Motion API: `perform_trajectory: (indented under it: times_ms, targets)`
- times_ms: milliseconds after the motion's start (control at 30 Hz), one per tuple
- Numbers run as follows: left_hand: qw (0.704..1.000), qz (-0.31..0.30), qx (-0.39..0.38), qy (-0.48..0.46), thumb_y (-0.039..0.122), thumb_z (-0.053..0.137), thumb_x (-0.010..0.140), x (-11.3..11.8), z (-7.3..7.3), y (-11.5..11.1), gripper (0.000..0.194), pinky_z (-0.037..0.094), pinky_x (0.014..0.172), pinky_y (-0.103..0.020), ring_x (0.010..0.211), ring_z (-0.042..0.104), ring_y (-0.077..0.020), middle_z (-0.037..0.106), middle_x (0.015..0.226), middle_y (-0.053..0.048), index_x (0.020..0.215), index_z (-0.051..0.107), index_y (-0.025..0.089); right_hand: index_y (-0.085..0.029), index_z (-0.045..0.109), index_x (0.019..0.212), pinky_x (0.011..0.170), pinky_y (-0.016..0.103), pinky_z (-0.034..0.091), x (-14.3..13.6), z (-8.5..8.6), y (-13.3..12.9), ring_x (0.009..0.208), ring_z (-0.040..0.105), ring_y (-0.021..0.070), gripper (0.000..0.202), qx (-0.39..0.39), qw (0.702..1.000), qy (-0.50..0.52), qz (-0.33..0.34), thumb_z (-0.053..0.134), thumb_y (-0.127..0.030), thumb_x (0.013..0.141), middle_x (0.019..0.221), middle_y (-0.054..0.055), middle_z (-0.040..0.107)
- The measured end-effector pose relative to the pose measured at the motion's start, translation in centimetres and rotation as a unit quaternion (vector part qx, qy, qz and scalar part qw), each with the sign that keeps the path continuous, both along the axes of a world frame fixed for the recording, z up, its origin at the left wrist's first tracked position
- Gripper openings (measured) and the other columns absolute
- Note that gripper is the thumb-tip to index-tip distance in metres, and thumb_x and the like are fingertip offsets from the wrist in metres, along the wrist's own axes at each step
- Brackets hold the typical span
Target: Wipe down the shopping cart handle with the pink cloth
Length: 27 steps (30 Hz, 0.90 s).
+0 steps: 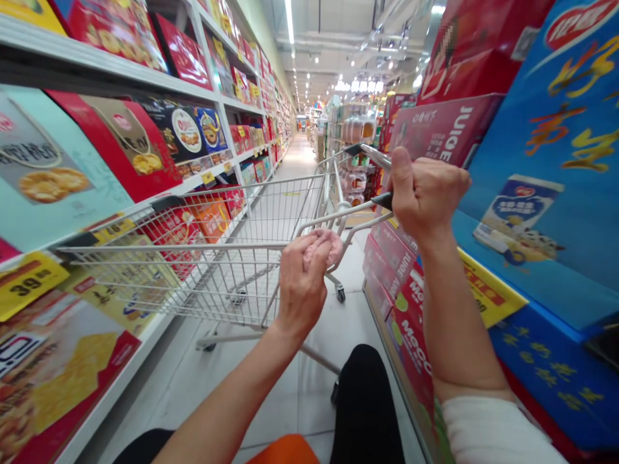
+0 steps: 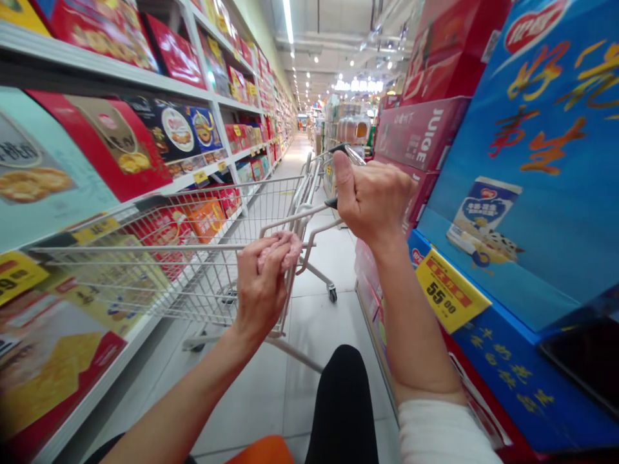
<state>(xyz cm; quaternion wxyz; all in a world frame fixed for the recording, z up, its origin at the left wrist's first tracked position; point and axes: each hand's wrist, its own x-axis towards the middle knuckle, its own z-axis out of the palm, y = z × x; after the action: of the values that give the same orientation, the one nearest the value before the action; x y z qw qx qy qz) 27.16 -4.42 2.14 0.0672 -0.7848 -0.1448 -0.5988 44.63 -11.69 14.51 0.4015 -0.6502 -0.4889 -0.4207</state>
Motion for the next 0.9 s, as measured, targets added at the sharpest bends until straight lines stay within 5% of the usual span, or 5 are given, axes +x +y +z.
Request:
perform_trajectory:
  times_ms: [233, 433, 633, 767, 900]
  targets:
    - [0.990, -0.027, 0.128, 0.044, 0.018, 0.053, 0.100, 4.8, 3.2, -1.5, 0.036, 0.044, 0.117, -0.049, 0.140, 0.049, -0.0237, 0.060, 0.137, -0.004, 0.133, 0.053, 0.031, -0.020, 0.066, 0.061, 0.065, 0.028, 0.034, -0.3, 0.1, -1.7, 0.062, 0.057, 0.0100, 0.081, -0.040, 0.997, 0.002, 0.063, 0.001, -0.041, 0.105, 0.061, 0.002, 0.062]
    - [0.985, 0.007, 0.163, 0.049, 0.016, 0.058, 0.097, 3.7, -0.2, 1.0, 0.035, 0.044, 0.116, -0.040, 0.137, 0.053, -0.0212, 0.064, 0.130, -0.004, 0.130, 0.054, 0.027, -0.018, 0.069, 0.067, 0.067, 0.028, 0.037, 0.0, -0.1, -1.9, 0.067, 0.060, 0.0111, 0.079, -0.048, 0.996, -0.027, 0.065, 0.004, -0.043, 0.106, 0.062, 0.003, 0.061]
    - [0.988, 0.035, 0.133, 0.070, 0.014, 0.059, 0.097, -0.6, -4.9, -0.7, 0.023, 0.051, 0.107, -0.038, 0.127, 0.057, -0.0205, 0.069, 0.115, -0.006, 0.119, 0.060, 0.020, -0.020, 0.070, 0.067, 0.064, 0.030, 0.034, -0.3, -0.4, -1.5, 0.065, 0.056, 0.0126, 0.077, -0.016, 0.999, -0.030, 0.038, 0.008, -0.046, 0.105, 0.059, 0.003, 0.060]
    - [0.995, 0.035, 0.098, -0.007, 0.015, 0.065, 0.093, -0.9, -3.4, -1.1, 0.032, 0.049, 0.110, -0.038, 0.131, 0.051, -0.0203, 0.064, 0.120, -0.005, 0.124, 0.061, 0.025, -0.019, 0.071, 0.065, 0.063, 0.029, 0.033, -0.7, -0.4, -1.6, 0.062, 0.054, 0.0115, 0.078, -0.005, 0.997, -0.067, 0.021, 0.010, -0.045, 0.105, 0.059, 0.003, 0.061]
    - [0.992, 0.044, 0.116, -0.023, 0.017, 0.062, 0.095, 0.4, -2.4, 1.4, 0.037, 0.044, 0.115, -0.040, 0.135, 0.050, -0.0193, 0.062, 0.128, -0.001, 0.128, 0.058, 0.034, -0.016, 0.070, 0.062, 0.060, 0.029, 0.030, -1.2, -0.4, -1.8, 0.056, 0.051, 0.0102, 0.083, 0.040, 0.994, -0.099, 0.034, 0.006, -0.046, 0.105, 0.053, 0.003, 0.057]
